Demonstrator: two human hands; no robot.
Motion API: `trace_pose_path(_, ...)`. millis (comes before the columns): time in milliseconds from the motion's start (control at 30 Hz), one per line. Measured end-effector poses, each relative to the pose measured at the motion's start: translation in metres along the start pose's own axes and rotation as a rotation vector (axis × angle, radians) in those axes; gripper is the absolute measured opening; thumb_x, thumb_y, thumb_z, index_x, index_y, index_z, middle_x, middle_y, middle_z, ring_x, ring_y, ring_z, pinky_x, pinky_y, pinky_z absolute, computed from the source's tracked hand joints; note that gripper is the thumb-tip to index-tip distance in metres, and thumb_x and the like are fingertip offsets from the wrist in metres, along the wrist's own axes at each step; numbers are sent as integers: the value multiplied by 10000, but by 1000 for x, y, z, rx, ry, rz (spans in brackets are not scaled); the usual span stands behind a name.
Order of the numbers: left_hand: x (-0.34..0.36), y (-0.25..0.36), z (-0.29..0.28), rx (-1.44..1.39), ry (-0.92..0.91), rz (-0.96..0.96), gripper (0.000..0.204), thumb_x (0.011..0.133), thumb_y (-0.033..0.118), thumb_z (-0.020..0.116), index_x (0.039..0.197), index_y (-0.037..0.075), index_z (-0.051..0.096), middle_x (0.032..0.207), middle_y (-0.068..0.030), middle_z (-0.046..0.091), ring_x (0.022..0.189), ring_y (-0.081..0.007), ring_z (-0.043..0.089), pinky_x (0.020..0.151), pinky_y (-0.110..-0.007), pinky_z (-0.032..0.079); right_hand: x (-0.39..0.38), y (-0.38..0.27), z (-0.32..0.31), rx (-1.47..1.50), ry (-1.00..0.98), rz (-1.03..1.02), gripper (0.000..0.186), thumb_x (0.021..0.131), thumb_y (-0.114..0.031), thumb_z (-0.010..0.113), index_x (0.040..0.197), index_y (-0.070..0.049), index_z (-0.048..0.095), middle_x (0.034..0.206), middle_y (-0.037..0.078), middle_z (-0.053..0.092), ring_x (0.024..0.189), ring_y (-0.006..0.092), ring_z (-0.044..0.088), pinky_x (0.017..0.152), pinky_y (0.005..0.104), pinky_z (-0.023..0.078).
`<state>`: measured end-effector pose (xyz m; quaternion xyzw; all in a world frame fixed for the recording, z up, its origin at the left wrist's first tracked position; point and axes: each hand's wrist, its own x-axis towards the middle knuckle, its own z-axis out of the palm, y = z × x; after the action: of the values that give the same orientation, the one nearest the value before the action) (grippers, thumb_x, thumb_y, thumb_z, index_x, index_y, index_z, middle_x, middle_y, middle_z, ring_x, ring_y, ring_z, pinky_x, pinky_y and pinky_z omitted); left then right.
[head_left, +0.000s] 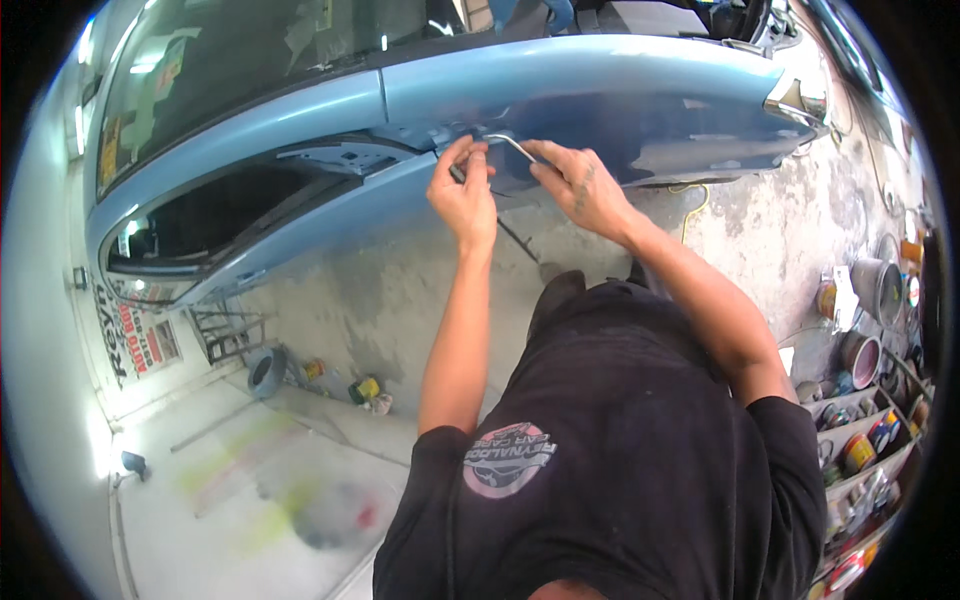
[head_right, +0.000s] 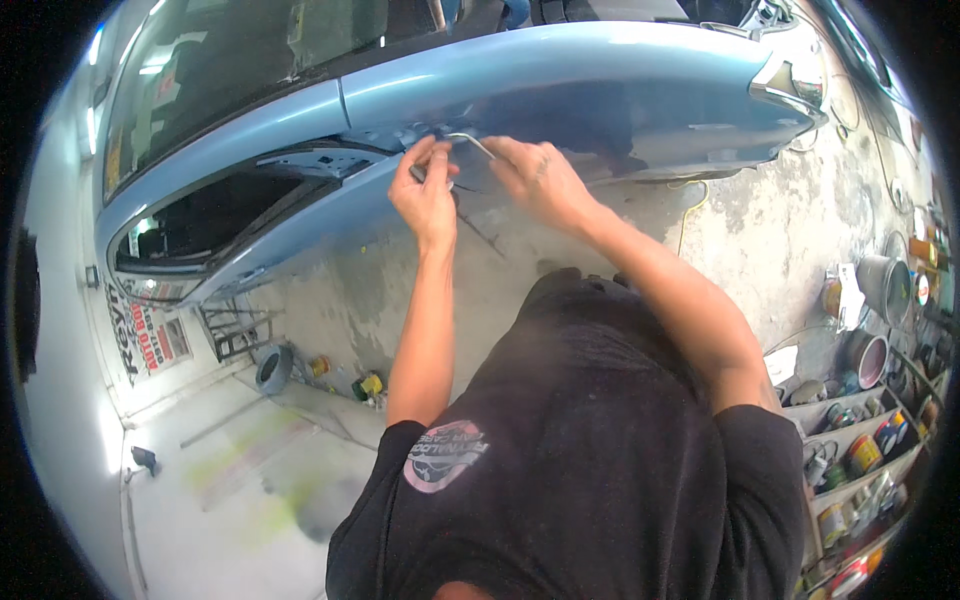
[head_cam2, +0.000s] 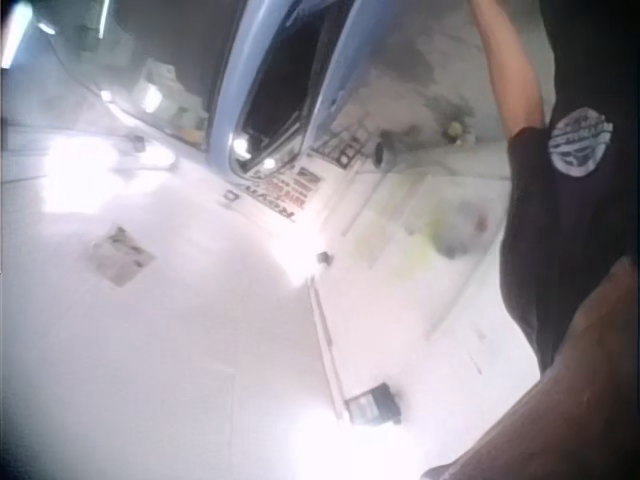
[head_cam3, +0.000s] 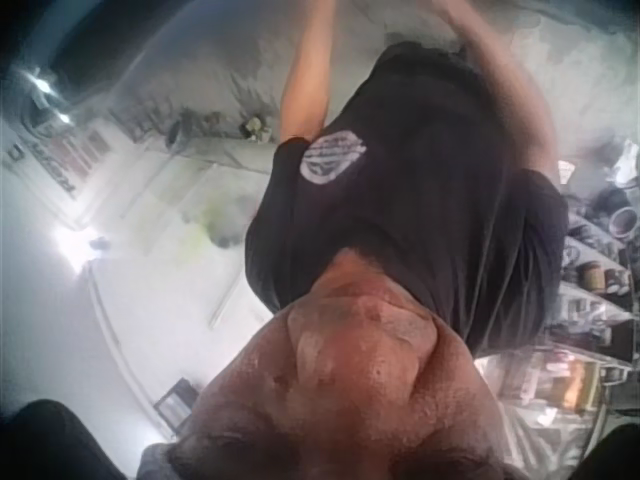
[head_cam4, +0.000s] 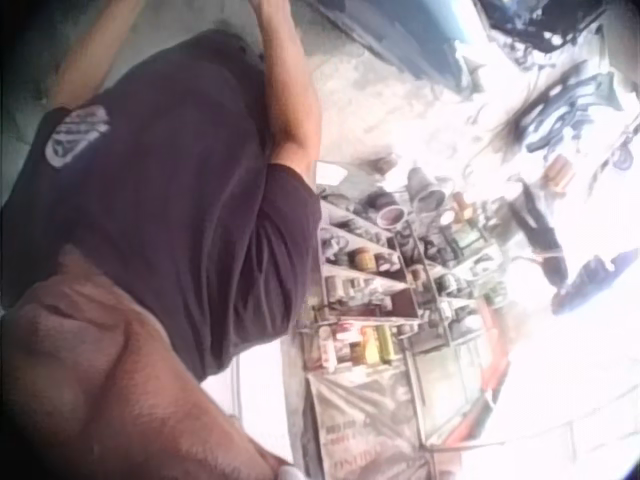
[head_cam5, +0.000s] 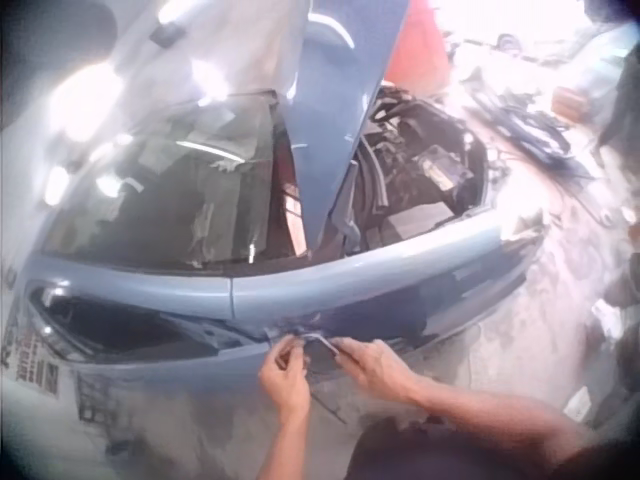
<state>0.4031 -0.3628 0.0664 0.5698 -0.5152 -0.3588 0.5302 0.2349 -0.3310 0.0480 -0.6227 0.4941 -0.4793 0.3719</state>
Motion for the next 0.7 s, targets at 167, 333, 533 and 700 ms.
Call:
trace_pose_path(167,6,-4,-45,137,-251,-45,143,953,80,674,1040,-16,734,891,-73,748,665,-91,621,572,-237,448,-25,-17,38,350,89,358,336,1017,-155,552,1279,48,610,591,-12,479,532,83,431,507,300,363)
trace_pose_path(333,26,-7,-76,100,-541,-72,168,976,124,669,1031,-18,741,835,-45,716,622,-62,564,547,-227,423,-21,-41,88,529,303,447,362,1013,-149,547,1305,59,596,627,-39,474,503,52,390,464,249,315)
trace_pose_path(533,62,-14,-77,69,-805,-160,253,962,200,691,991,-45,746,765,-26,682,665,-71,561,576,-263,432,-24,-66,145,586,571,432,410,966,-172,534,1280,72,639,738,-49,539,622,47,471,551,236,390)
trace_pose_path(700,79,-13,-59,87,-895,-83,236,928,171,720,930,-62,754,713,-27,655,632,-80,535,578,-273,418,-22,-72,160,422,644,428,464,1022,-206,535,1421,31,557,628,-26,532,480,44,423,448,235,342)
